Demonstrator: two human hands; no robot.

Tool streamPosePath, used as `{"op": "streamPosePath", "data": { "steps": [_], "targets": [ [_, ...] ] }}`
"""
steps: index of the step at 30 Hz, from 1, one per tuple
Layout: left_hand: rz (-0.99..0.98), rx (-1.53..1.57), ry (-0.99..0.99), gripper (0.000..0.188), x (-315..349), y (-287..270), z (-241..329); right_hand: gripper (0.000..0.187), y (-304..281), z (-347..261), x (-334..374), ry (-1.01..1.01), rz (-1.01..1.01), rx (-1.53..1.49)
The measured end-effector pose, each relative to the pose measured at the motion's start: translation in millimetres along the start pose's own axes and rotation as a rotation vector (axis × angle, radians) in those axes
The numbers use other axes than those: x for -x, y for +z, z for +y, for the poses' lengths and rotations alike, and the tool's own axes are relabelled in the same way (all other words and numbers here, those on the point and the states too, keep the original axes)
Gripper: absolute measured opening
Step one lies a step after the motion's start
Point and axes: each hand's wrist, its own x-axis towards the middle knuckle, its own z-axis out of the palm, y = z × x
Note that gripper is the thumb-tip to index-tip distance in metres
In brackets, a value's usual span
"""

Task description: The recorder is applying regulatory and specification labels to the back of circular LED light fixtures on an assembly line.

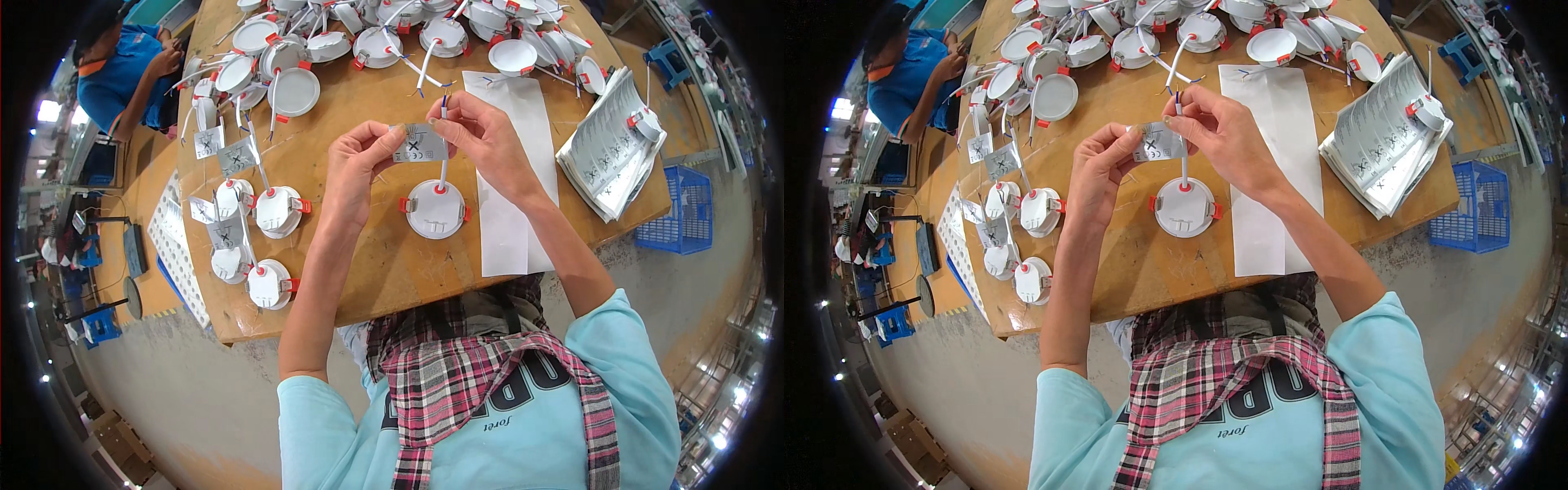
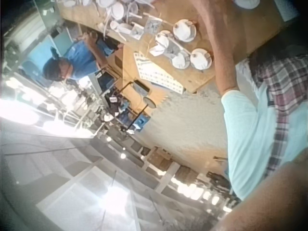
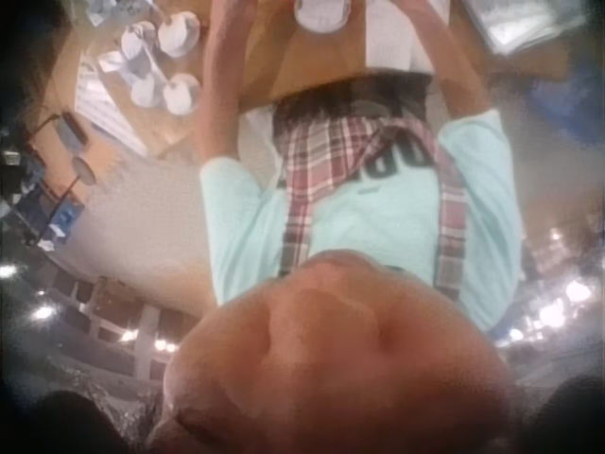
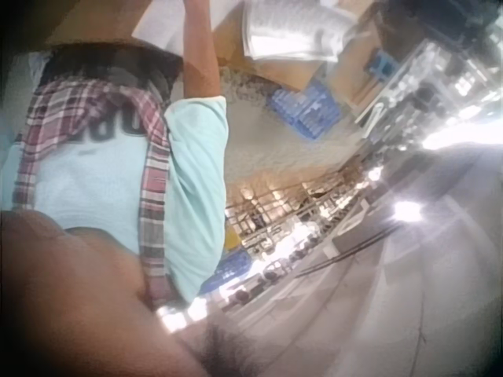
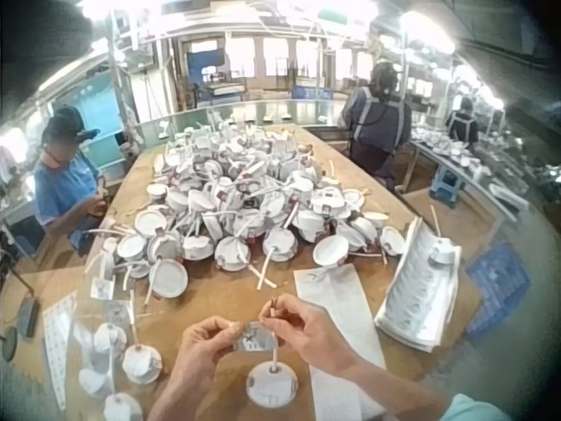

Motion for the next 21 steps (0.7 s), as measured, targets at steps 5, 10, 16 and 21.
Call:
{"op": "streamPosePath", "data": {
  "steps": [5,10,16,21],
  "targets": [
    [0.055,-0.096,0.084,0.012,-0.6,5.3,-2.6,0.019,-0.3,1.8,0.4,0.028,0.014,-0.049],
    [0.069,-0.086,0.117,0.014,-1.1,8.8,0.0,0.027,0.4,3.0,-1.6,0.116,0.006,-0.116],
    [0.016,-0.199,0.075,0.014,0.3,4.6,1.4,0.024,-3.5,4.7,-1.3,0.133,-0.006,-0.072],
    [-0.009,-0.167,0.078,0.014,2.8,7.9,6.1,0.024,-6.9,1.0,-2.1,0.150,-0.057,-0.108]
  ]
}}
